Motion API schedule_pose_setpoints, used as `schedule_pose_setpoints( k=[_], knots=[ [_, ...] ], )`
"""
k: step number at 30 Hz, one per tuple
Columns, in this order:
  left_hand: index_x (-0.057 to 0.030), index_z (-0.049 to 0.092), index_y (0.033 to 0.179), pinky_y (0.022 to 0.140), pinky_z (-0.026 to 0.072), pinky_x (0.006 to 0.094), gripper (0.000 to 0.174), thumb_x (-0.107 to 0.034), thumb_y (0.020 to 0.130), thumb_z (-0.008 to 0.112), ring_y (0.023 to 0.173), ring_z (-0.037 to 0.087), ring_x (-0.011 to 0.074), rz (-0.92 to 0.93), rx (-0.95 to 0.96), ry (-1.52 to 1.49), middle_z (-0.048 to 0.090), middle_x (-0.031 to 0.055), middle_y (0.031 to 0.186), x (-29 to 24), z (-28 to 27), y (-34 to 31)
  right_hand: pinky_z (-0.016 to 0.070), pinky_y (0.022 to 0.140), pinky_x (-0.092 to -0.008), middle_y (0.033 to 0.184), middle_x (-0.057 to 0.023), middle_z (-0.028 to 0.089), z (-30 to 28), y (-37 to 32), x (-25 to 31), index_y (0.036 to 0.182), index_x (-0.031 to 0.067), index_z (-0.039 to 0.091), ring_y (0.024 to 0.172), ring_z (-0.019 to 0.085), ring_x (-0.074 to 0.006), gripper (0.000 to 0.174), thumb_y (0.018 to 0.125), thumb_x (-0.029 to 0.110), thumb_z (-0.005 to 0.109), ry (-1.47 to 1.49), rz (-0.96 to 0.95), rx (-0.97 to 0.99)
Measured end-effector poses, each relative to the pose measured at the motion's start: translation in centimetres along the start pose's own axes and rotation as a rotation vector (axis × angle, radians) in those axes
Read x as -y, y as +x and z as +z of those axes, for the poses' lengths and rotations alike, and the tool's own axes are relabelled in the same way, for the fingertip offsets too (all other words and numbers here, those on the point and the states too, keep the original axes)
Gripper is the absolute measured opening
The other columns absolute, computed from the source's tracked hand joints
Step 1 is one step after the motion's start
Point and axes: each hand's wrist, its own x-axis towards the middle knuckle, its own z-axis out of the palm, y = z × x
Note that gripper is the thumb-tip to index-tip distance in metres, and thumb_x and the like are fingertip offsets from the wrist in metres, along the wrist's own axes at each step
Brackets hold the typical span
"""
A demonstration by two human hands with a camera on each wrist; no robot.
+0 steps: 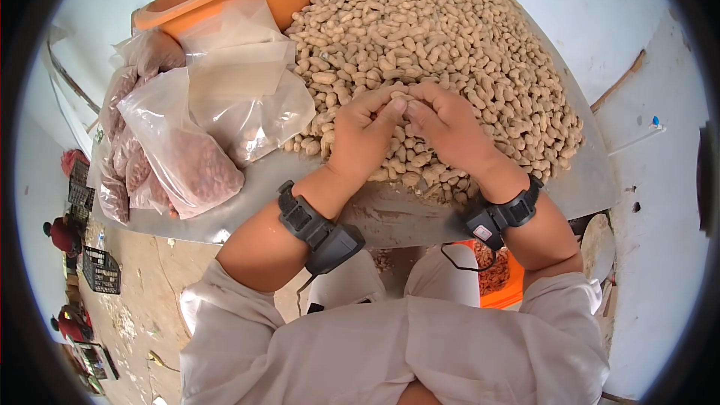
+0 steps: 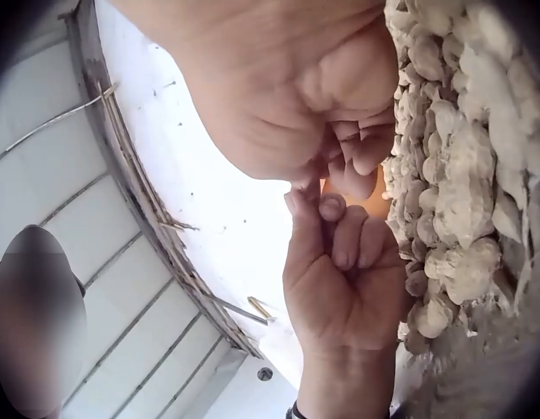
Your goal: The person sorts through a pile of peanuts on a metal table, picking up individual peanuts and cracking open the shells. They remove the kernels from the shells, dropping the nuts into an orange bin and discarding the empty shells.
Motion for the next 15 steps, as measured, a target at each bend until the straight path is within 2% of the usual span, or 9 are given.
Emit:
schedule_pose_setpoints(
  k=[2,3,5,6,9,11,15],
  knots=[
    [0.0029,0.061,0.108,0.064,0.0444,0.0224,0.023,-0.01,0.09,0.054,0.072,0.052,0.0079,-0.056,-0.018,-0.066,0.061,0.0025,0.081,0.1,0.2,-0.2,0.0466,0.068,-0.0362,0.082,-0.0184,0.061,0.4,-0.2,0.4,0.097,-0.0006,0.059,0.074,0.059,-0.0318,0.019,0.087,0.014,0.052,-0.048,-0.029,-0.051],
    [0.0031,0.061,0.109,0.06,0.0415,0.0201,0.024,-0.012,0.091,0.053,0.068,0.049,0.0061,-0.049,-0.015,-0.091,0.058,0.0008,0.078,0.2,0.2,-0.2,0.0464,0.069,-0.0375,0.082,-0.0198,0.06,0.5,-0.3,0.6,0.098,-0.0005,0.058,0.075,0.058,-0.0346,0.019,0.086,0.013,0.052,-0.074,-0.043,-0.074],
    [0.0036,0.059,0.112,0.051,0.0355,0.0153,0.028,-0.014,0.093,0.05,0.059,0.043,0.0024,-0.032,-0.008,-0.141,0.054,-0.0026,0.073,0.4,0.4,-0.3,0.0466,0.068,-0.036,0.081,-0.0183,0.061,0.7,-0.4,0.6,0.096,-0.0009,0.059,0.074,0.06,-0.0306,0.019,0.087,0.014,0.051,-0.077,-0.056,-0.096],
    [0.004,0.059,0.112,0.05,0.0336,0.0154,0.027,-0.013,0.093,0.05,0.058,0.042,0.0021,-0.051,-0.01,-0.162,0.053,-0.0026,0.074,0.2,0.5,-0.3,0.0466,0.068,-0.0352,0.08,-0.0175,0.061,0.7,-0.4,0.6,0.096,-0.0011,0.059,0.073,0.06,-0.0287,0.019,0.087,0.014,0.051,-0.078,-0.062,-0.106],
    [0.0047,0.058,0.112,0.048,0.0299,0.0156,0.027,-0.011,0.093,0.049,0.057,0.038,0.0016,-0.098,-0.013,-0.238,0.052,-0.0025,0.076,-0.2,0.7,-0.6,0.0468,0.067,-0.0313,0.076,-0.0119,0.062,1.0,-0.4,0.8,0.093,-0.0031,0.059,0.073,0.06,-0.021,0.021,0.089,0.015,0.051,0.129,0.029,-0.086],
    [0.0044,0.058,0.113,0.048,0.03,0.0156,0.026,-0.011,0.094,0.048,0.057,0.038,0.0015,-0.103,-0.009,-0.306,0.052,-0.0022,0.078,0.0,0.8,-0.4,0.0447,0.061,-0.0279,0.072,-0.007,0.059,1.3,-0.4,0.7,0.09,-0.003,0.059,0.067,0.057,-0.0159,0.021,0.09,0.016,0.051,0.348,0.131,-0.086],
    [0.0007,0.06,0.112,0.049,0.0364,0.0165,0.024,-0.01,0.094,0.048,0.057,0.045,0.0031,-0.127,-0.018,-0.368,0.057,-0.0002,0.076,-0.2,1.1,-0.5,0.0368,0.049,-0.023,0.065,-0.0008,0.053,1.4,-0.4,-0.6,0.084,-0.0001,0.059,0.054,0.047,-0.0101,0.021,0.092,0.017,0.05,0.871,0.301,-0.049]
  ],
)
